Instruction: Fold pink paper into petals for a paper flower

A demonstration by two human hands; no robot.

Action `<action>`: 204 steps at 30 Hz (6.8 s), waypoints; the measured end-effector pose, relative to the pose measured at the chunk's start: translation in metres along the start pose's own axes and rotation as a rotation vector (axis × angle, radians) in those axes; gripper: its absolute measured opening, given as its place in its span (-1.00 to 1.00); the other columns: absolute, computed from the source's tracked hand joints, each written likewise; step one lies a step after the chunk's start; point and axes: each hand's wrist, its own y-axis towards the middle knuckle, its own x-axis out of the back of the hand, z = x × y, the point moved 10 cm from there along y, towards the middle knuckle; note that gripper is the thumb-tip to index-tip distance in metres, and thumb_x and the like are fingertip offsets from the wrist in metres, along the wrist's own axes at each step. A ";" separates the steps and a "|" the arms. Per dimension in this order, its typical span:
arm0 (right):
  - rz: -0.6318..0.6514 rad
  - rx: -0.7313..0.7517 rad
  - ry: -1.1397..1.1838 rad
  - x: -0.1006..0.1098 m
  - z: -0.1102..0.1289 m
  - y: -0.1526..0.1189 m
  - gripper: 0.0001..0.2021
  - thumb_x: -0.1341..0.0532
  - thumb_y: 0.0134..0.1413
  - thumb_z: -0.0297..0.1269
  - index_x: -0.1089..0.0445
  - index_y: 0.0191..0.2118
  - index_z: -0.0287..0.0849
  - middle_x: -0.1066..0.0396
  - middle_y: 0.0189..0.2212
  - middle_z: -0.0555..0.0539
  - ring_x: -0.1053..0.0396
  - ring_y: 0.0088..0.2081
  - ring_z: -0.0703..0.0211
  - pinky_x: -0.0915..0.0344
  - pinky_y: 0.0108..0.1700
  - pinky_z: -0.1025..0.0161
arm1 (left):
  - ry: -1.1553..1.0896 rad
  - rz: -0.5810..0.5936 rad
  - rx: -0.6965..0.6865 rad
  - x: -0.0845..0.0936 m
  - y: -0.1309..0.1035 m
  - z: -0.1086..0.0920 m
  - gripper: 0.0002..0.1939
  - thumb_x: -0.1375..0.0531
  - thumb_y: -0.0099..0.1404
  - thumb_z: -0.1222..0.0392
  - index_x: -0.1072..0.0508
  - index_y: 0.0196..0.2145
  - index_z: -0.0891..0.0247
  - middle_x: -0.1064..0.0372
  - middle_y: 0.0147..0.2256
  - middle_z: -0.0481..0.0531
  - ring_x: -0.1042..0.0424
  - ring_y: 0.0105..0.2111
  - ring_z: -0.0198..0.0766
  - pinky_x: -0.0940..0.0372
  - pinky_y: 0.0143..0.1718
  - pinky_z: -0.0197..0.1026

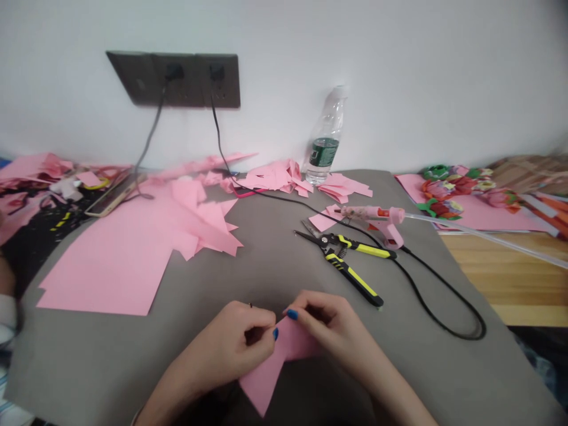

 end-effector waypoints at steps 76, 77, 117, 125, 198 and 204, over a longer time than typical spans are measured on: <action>-0.327 0.079 0.133 0.043 -0.009 -0.009 -0.68 -0.19 0.22 -0.10 -0.25 -0.51 -0.11 -0.15 -0.55 0.05 -0.11 -0.50 0.21 -0.08 -0.46 0.30 | -0.022 -0.030 0.012 0.021 -0.021 0.016 -0.66 0.02 0.29 0.31 -0.42 -0.57 0.25 -0.54 -0.59 -0.04 -0.47 -0.56 -0.31 -0.26 -0.40 -0.35; -0.380 0.064 0.167 0.050 -0.015 -0.010 -0.67 -0.20 0.21 -0.09 -0.24 -0.51 -0.11 -0.13 -0.55 0.07 -0.08 -0.51 0.22 -0.05 -0.47 0.31 | -0.016 -0.049 0.014 0.026 -0.023 0.019 -0.67 0.01 0.29 0.31 -0.44 -0.55 0.25 -0.54 -0.60 -0.05 -0.46 -0.56 -0.31 -0.26 -0.42 -0.35; -0.184 -0.060 0.353 0.007 -0.022 -0.001 -0.52 -0.30 0.09 0.19 -0.31 -0.44 -0.18 -0.22 -0.51 0.06 -0.14 -0.48 0.29 -0.08 -0.45 0.38 | -0.478 -0.444 0.064 0.036 -0.019 0.037 -0.82 -0.24 0.30 0.15 -0.52 -0.17 0.26 -0.55 -0.42 0.00 -0.52 -0.44 -0.28 -0.35 -0.45 -0.35; -0.148 -0.080 0.327 0.005 -0.021 -0.001 -0.51 -0.31 0.06 0.22 -0.50 -0.33 -0.20 -0.45 -0.41 -0.07 -0.34 -0.37 0.15 -0.26 -0.37 0.31 | -0.450 -0.420 0.031 0.034 -0.014 0.036 -0.89 -0.19 0.33 0.19 -0.50 -0.27 0.25 -0.54 -0.42 -0.02 -0.47 -0.46 -0.31 -0.36 -0.43 -0.35; -0.110 0.312 -0.350 -0.007 0.041 -0.001 -0.82 -0.25 0.09 -0.52 -0.49 -0.34 -0.05 -0.56 -0.36 0.00 -0.47 -0.27 0.09 -0.20 -0.14 0.14 | -0.036 -0.364 0.000 0.028 -0.018 0.006 -0.82 -0.12 0.38 0.21 -0.36 -0.42 0.20 -0.27 -0.52 -0.15 -0.27 -0.52 -0.35 -0.10 -0.48 -0.33; -0.132 0.278 -0.475 -0.011 0.046 0.002 -0.81 -0.24 -0.02 -0.56 -0.42 -0.44 -0.07 -0.53 -0.41 0.05 -0.43 -0.32 0.13 -0.07 -0.19 0.15 | 0.061 -0.345 -0.084 0.026 -0.018 -0.001 -0.85 -0.11 0.42 0.25 -0.44 -0.33 0.17 -0.43 -0.44 -0.14 -0.38 -0.46 -0.35 -0.20 -0.40 -0.36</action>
